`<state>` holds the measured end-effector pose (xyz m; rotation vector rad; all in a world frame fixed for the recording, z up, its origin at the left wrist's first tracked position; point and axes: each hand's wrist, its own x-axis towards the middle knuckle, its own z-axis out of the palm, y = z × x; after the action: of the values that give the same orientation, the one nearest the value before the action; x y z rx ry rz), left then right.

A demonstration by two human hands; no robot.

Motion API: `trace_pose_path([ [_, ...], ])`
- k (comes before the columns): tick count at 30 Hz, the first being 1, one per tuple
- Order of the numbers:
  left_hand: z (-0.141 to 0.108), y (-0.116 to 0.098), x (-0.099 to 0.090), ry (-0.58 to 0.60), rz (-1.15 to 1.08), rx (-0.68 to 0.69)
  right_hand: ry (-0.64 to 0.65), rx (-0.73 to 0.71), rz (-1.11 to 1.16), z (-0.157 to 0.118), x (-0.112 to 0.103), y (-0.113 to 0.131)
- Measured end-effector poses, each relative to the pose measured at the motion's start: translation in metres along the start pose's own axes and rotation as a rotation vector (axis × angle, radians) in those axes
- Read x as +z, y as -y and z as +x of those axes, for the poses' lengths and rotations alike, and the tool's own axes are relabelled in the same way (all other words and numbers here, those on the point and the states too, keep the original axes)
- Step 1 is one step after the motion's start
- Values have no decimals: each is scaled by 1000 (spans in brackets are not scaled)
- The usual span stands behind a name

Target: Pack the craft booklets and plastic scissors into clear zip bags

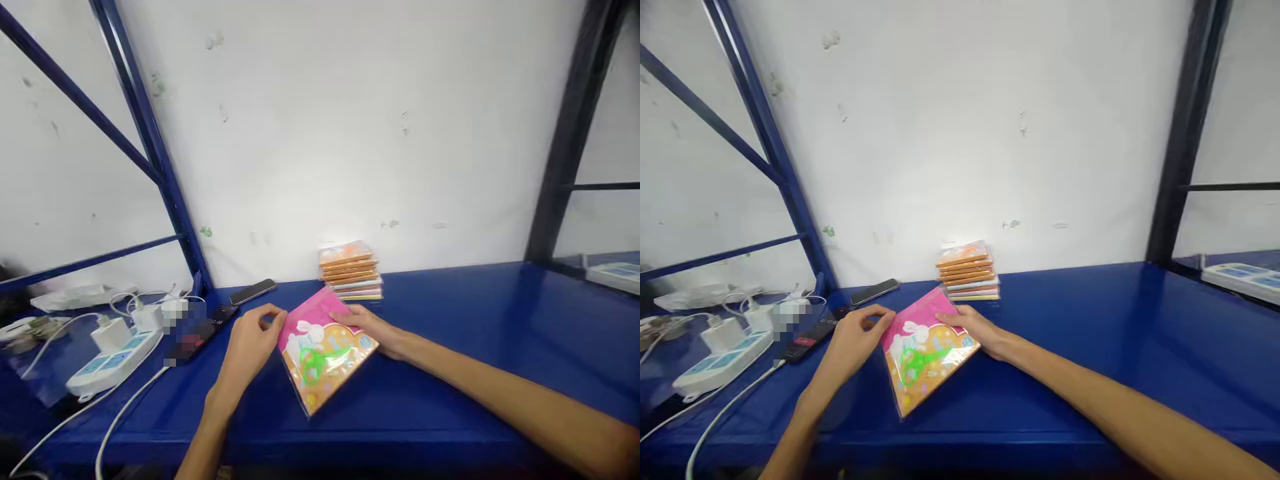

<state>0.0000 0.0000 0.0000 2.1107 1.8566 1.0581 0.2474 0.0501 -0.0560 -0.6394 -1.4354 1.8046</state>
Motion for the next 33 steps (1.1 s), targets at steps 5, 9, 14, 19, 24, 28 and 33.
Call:
trace_pose_path([
  [5, -3, -4, 2, 72, -14, 60, 12, 60, 10, -2, -1, 3],
  [9, -7, -5, -2, 153, 48, 113, 1, 74, 22, -3, 2, 6],
  [14, -9, -5, -4, 179, 204, 173, -21, 88, 13, -3, 2, 5],
  [19, -11, -8, -1, 159, 281, 206, -22, 87, 13, -2, 1, 4],
  [24, -10, -8, -2, 179, 215, 170, -41, 86, 8, -1, 2, 4],
  [28, -7, -3, -2, 175, 190, 159, -25, 104, -11, -1, 2, 5],
  [33, -4, 3, 0, 178, 170, 152, -32, 110, -26, -5, 5, 9],
])
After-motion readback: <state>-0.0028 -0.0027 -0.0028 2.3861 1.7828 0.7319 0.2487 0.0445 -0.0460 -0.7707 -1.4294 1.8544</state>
